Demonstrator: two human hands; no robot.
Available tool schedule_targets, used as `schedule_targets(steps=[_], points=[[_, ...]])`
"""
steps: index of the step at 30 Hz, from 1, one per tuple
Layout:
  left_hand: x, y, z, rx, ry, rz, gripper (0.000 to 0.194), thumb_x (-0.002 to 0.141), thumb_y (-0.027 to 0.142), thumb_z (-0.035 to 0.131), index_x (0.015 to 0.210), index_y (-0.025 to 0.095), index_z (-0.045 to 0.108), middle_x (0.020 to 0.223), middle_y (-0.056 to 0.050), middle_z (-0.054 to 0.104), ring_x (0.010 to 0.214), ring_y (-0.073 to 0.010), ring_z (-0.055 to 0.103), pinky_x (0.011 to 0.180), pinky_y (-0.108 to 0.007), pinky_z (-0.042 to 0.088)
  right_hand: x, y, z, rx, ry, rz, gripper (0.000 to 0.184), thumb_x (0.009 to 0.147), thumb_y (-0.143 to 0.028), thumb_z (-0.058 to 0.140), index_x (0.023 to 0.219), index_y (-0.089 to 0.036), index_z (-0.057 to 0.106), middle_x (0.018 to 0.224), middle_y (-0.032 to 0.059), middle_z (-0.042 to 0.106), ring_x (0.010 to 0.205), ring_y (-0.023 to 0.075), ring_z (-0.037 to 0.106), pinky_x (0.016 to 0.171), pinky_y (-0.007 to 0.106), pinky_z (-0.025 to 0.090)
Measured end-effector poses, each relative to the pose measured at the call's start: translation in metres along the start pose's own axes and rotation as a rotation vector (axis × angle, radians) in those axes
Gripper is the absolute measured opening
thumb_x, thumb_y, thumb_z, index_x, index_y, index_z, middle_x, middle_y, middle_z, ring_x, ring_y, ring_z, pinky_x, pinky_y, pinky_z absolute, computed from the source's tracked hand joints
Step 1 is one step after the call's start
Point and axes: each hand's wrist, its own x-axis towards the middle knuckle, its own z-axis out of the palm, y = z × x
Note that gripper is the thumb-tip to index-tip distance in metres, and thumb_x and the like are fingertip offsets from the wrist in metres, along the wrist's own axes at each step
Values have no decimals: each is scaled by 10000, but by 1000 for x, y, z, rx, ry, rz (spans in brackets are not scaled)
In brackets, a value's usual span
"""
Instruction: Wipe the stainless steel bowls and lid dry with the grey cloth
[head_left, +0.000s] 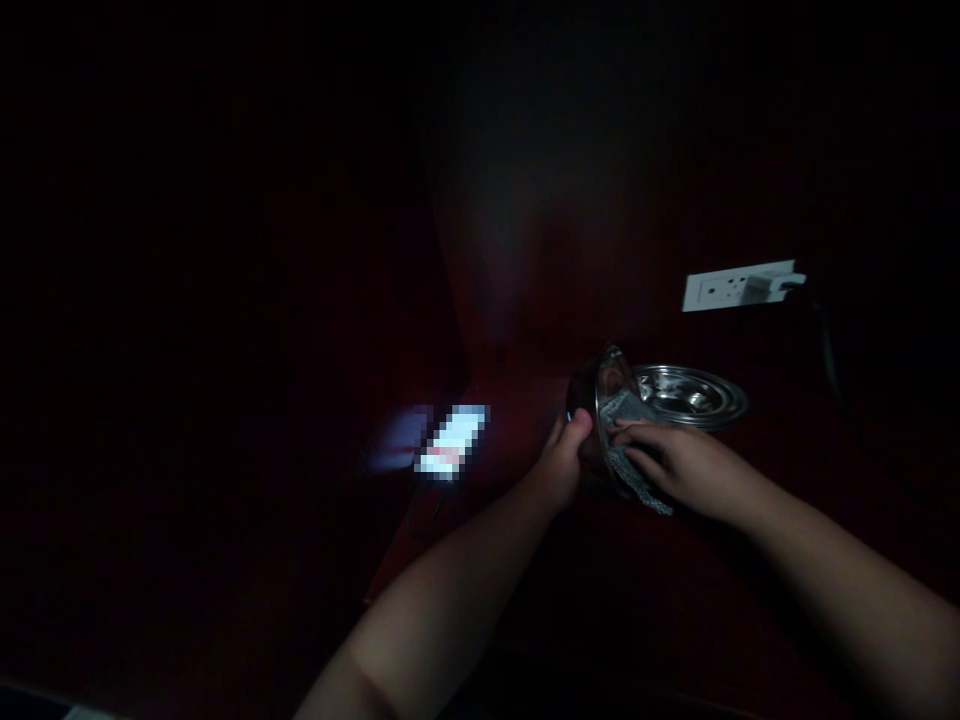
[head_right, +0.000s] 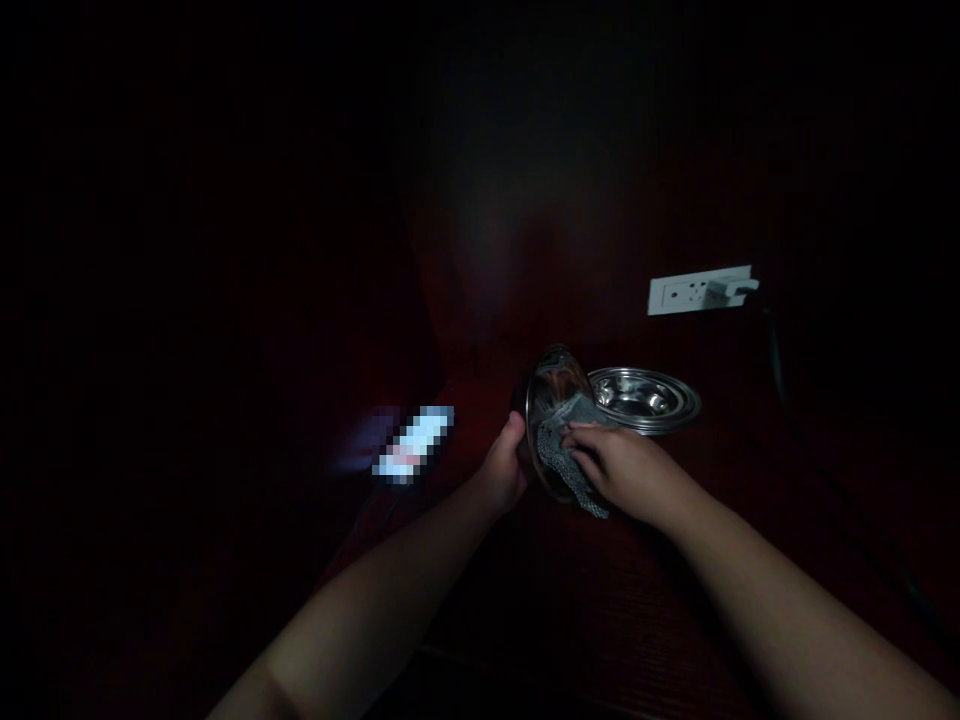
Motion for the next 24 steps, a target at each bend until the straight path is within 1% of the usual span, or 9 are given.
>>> schedule_targets(steps=[2, 5, 8, 11, 14, 17, 20, 22, 24], points=[[-2, 3, 4, -26, -23, -44, 675, 731, 620, 591, 1206, 141, 589, 1225, -130, 633, 1186, -309, 548, 1025, -422, 379, 1, 4, 4, -87, 63, -32, 264, 871, -251, 442, 918, -196, 695, 1190, 96, 659, 1156, 263, 587, 992, 462, 462], [-4, 9, 9, -70, -30, -124, 665, 749, 636, 549, 1182, 135, 615, 1206, -133, 646, 1204, -315, 535, 1043, -431, 362, 1, 5, 6, -185, 139, -75, 286, 883, -240, 422, 933, -167, 694, 1229, 113, 633, 1211, 254, 542, 1057, 462, 411], [-4, 11, 9, -105, -44, -209, 672, 779, 675, 460, 1179, 160, 625, 1193, -124, 655, 1204, -318, 536, 1040, -458, 362, 2, 3, 7, -228, 196, -88, 315, 878, -241, 442, 1077, -137, 664, 1306, 129, 575, 1267, 253, 486, 1095, 466, 367], [-3, 8, 4, -143, -104, -230, 685, 797, 696, 388, 1213, 197, 607, 1232, -108, 637, 1220, -314, 523, 1044, -471, 352, 2, 0, 10, -205, 234, -82, 413, 879, -233, 443, 1255, -114, 563, 1407, 141, 470, 1336, 252, 395, 1128, 474, 310], [-3, 5, 1, -153, -153, -254, 690, 806, 698, 361, 1249, 216, 582, 1255, -102, 622, 1225, -313, 517, 1039, -477, 352, 2, -7, 13, -83, 239, -66, 499, 885, -230, 438, 1371, -114, 445, 1481, 137, 363, 1386, 239, 305, 1145, 462, 274], [-4, 4, 1, -132, -175, -274, 691, 813, 695, 347, 1253, 215, 579, 1238, -107, 632, 1209, -316, 529, 1017, -482, 370, 2, -14, 12, 98, 223, -54, 528, 897, -244, 437, 1416, -161, 385, 1524, 102, 284, 1406, 226, 256, 1153, 458, 240], [-7, 5, 4, -99, -171, -267, 678, 823, 680, 351, 1238, 201, 590, 1201, -115, 651, 1180, -313, 550, 997, -468, 388, 1, -17, 8, 277, 203, -41, 510, 905, -287, 455, 1407, -213, 409, 1527, 71, 282, 1405, 229, 250, 1157, 465, 201], [-7, 5, 4, -71, -156, -270, 677, 826, 676, 355, 1217, 182, 604, 1154, -127, 671, 1147, -312, 572, 978, -459, 403, 1, -17, 5, 393, 146, -31, 476, 904, -322, 473, 1373, -246, 464, 1516, 54, 302, 1398, 239, 260, 1154, 470, 199], [-6, 3, 3, -45, -134, -283, 686, 821, 682, 358, 1185, 165, 622, 1094, -139, 692, 1102, -310, 600, 959, -453, 416, -1, -16, 4, 497, 61, -16, 433, 897, -353, 494, 1320, -270, 531, 1502, 43, 322, 1390, 253, 270, 1148, 479, 207]])
